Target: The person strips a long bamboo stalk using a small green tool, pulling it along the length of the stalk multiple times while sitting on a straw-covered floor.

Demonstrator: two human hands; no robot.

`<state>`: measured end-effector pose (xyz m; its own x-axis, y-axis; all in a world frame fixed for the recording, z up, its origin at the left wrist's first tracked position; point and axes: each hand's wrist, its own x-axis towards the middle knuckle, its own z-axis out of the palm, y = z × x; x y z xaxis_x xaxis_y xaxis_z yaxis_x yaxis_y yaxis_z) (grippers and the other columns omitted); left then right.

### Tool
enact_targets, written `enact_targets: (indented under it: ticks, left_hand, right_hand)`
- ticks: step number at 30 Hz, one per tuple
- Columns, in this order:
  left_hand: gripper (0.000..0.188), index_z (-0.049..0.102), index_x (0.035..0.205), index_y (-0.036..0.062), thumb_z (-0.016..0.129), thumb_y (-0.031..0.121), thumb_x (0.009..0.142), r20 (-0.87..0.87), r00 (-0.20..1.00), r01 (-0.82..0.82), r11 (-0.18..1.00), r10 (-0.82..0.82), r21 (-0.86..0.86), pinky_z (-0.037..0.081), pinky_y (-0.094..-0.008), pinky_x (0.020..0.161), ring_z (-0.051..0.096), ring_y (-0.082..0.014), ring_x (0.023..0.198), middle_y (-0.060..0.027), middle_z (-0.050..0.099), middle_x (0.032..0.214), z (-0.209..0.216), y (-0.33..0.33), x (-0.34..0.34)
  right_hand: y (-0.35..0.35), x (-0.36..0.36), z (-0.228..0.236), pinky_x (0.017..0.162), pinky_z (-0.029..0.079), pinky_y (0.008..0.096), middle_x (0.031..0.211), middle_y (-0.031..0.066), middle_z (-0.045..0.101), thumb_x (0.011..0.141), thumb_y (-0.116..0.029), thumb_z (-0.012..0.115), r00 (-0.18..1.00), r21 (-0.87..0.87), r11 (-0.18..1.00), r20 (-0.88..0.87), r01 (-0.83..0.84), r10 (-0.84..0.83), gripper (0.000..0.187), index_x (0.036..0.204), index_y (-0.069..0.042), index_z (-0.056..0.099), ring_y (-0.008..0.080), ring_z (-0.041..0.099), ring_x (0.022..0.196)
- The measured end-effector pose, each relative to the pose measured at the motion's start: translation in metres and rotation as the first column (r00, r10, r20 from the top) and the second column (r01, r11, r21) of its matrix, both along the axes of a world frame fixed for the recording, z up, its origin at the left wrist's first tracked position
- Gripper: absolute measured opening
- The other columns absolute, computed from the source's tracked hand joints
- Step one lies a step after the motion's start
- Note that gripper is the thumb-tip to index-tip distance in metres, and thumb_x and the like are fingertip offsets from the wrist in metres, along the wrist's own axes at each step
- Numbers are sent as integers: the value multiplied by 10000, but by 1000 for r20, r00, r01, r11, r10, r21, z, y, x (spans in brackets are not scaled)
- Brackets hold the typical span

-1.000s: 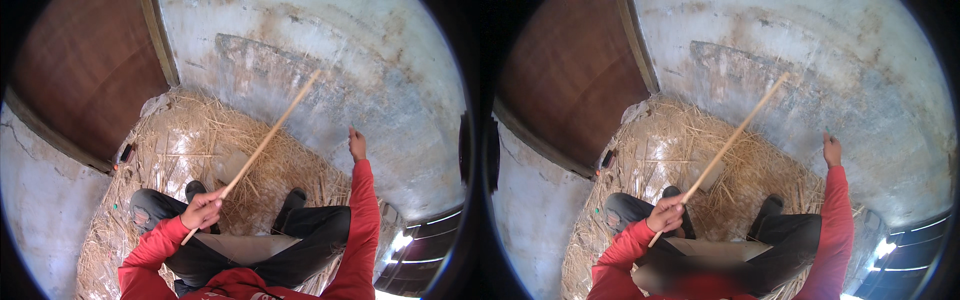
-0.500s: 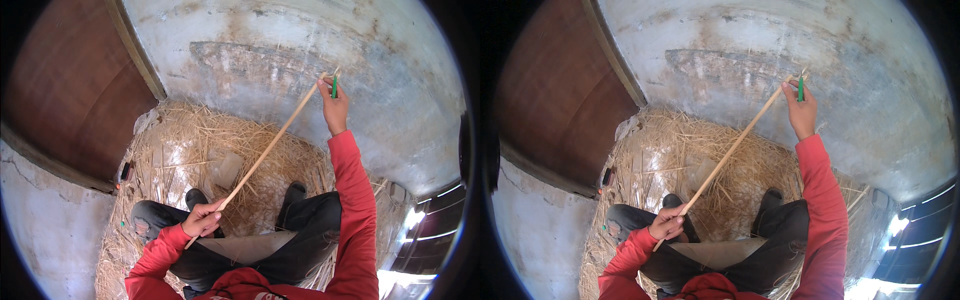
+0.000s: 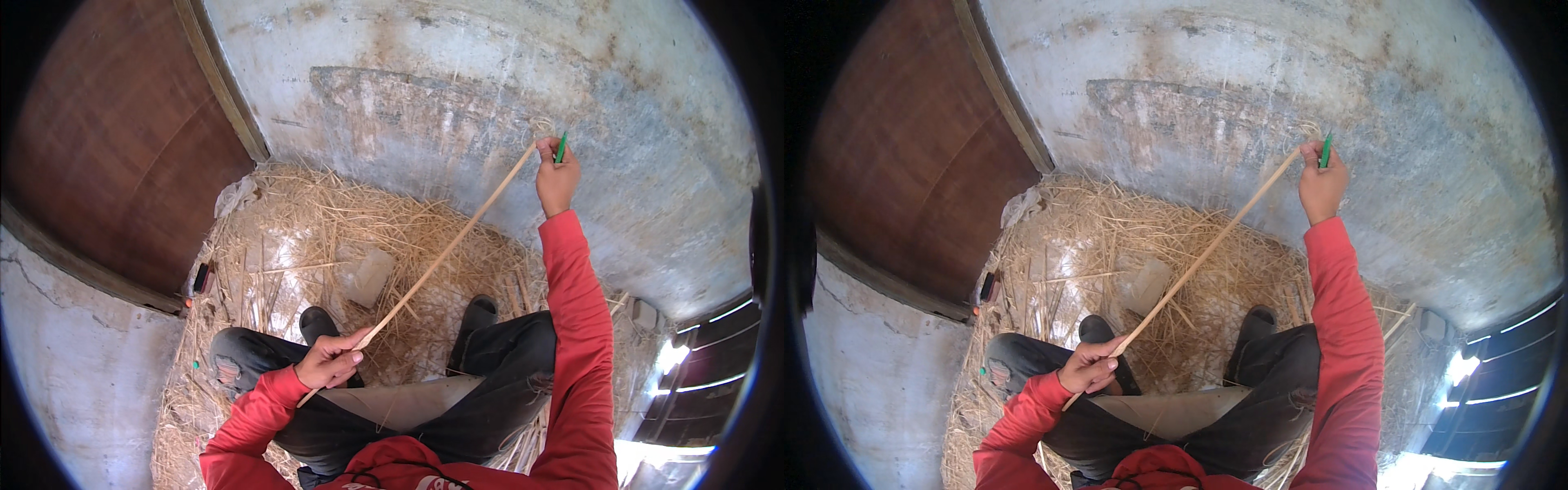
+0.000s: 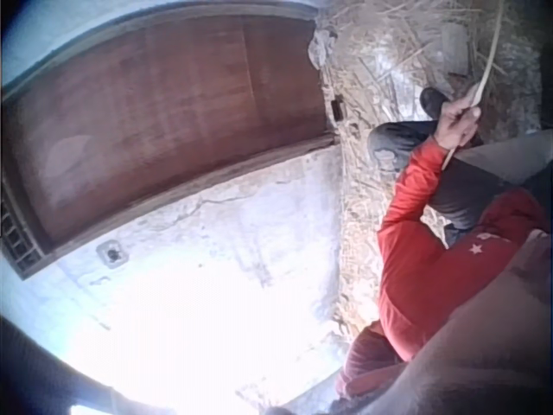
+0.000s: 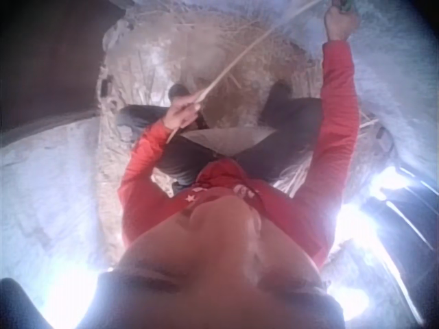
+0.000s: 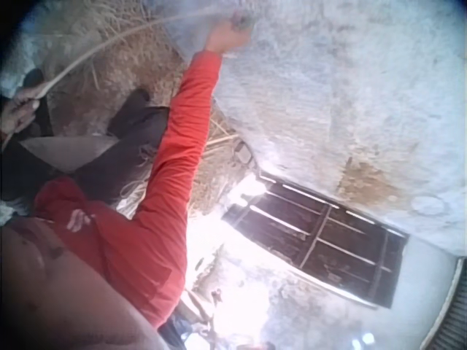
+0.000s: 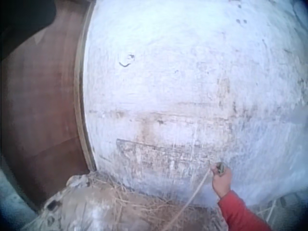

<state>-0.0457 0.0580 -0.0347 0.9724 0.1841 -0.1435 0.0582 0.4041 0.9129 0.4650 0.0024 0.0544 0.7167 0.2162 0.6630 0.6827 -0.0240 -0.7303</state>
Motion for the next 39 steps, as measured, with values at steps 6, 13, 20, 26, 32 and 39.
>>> enact_targets:
  ticks: [6, 13, 20, 26, 32, 39]
  left_hand:
    - [514, 397, 1585, 166, 478, 70, 1086, -52, 998, 31, 999, -32, -17, 291, -229, 409, 345, -38, 419, 56, 402, 589, 3, 1, 4]
    - [521, 361, 1586, 68, 480, 70, 1079, -28, 994, -101, 985, 106, 136, 322, -221, 406, 397, -33, 402, 65, 414, 540, 7, 2, -9]
    - [550, 325, 1597, 64, 518, 118, 1085, 81, 895, -445, 879, 438, 168, 323, -227, 380, 382, -33, 381, 51, 433, 557, 21, 16, 30]
    - [536, 339, 1591, 70, 514, 125, 1087, 126, 864, -497, 866, 487, 56, 307, -233, 362, 339, -48, 356, 47, 389, 535, 31, 17, 41]
    - [534, 347, 1588, 69, 519, 128, 1086, 123, 883, -461, 886, 453, 45, 295, -231, 362, 337, -43, 366, 49, 392, 540, 37, 12, 47]
    - [530, 356, 1583, 61, 524, 116, 1083, 144, 855, -511, 856, 498, 72, 294, -227, 370, 352, -36, 371, 53, 448, 558, 38, 17, 39]
  right_hand:
    - [1, 53, -31, 717, 496, 326, 823, 54, 724, 978, -172, 679, 983, 131, 974, -16, 184, -184, 164, 1010, -11, 683, 180, 650, 743]
    - [-35, 54, -21, 688, 490, 311, 759, 63, 711, 966, -317, 705, 962, -204, 971, -218, 122, -167, 352, 1106, 4, 667, 158, 668, 700]
    - [-7, -95, 21, 583, 424, 258, 731, 16, 650, 963, -368, 722, 859, -438, 750, -373, -496, 351, 362, 1047, -16, 728, 89, 543, 598]
    - [18, -207, 16, 540, 362, 263, 656, -54, 494, 954, -323, 748, 594, -408, 435, -485, -803, 641, 334, 1130, -42, 711, 53, 451, 582]
    - [34, -250, 8, 535, 371, 281, 661, -49, 476, 956, -342, 742, 439, -250, 362, -532, -898, 724, 335, 1072, -32, 687, 61, 464, 573]
    - [39, -247, 3, 531, 444, 365, 594, 89, 552, 1010, -396, 622, 513, -430, 346, -370, -834, 775, 386, 968, -16, 671, 214, 560, 520]
